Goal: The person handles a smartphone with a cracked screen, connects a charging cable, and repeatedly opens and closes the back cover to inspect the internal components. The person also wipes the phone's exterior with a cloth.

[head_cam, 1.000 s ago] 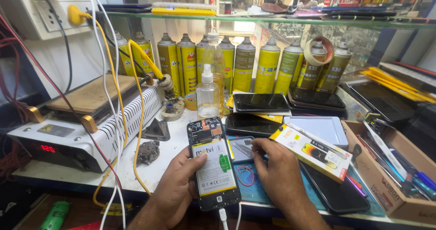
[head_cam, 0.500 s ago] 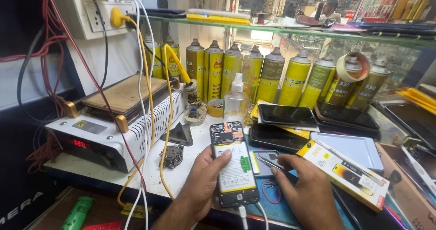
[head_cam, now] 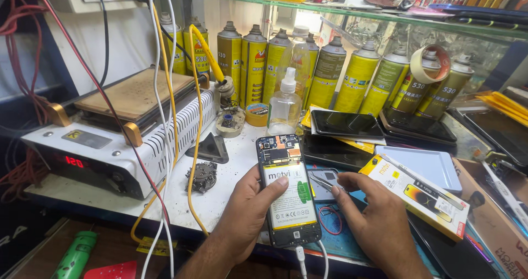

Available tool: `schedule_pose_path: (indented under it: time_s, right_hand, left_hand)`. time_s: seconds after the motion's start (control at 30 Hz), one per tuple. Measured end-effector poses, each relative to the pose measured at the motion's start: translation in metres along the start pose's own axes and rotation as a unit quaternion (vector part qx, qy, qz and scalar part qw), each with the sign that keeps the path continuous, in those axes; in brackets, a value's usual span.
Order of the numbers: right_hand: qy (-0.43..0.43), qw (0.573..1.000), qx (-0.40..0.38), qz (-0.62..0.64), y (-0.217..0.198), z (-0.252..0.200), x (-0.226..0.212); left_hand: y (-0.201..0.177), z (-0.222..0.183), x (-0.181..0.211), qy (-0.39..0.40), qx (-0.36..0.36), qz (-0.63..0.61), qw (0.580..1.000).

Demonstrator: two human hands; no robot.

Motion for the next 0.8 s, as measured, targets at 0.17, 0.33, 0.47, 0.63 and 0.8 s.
schedule_pose_path:
  time_s: [0.17, 0.33, 0.47, 0.63, 0.8]
  right_hand:
    - [0.008, 1.0, 0.005, 0.013, -0.003, 0.0, -0.001]
    - [-0.038, 0.997, 0.046, 0.044, 0.001, 0.0, -0.001]
    - [-0.088, 0.991, 0.077, 0.06, 0.006, -0.002, 0.018]
    - [-0.11, 0.985, 0.109, 0.077, -0.005, -0.003, 0.008]
    - [-0.037, 0.988, 0.08, 0.123, -0.023, 0.006, 0.018]
  left_hand:
    - [-0.001, 0.002, -0.003, 0.005, -0.006, -0.008, 1.0]
    - [0.001, 0.004, -0.003, 0.037, -0.051, -0.002, 0.998]
    - [-0.022, 0.012, -0.017, -0.008, -0.026, 0.054, 0.998]
    - [-0.053, 0.024, -0.024, 0.052, -0.091, 0.083, 0.991]
    - [-0.063, 0.035, -0.032, 0.028, 0.008, 0.159, 0.987]
Point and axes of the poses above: each hand's wrist, its own z-axis towards the middle knuckle, its own y-axis out of the palm, x = y × z, the point moved 1 cm from there along z, towards the middle knuckle, and after that the axes turned 14 degrees about -z, right-handed, at the moved point
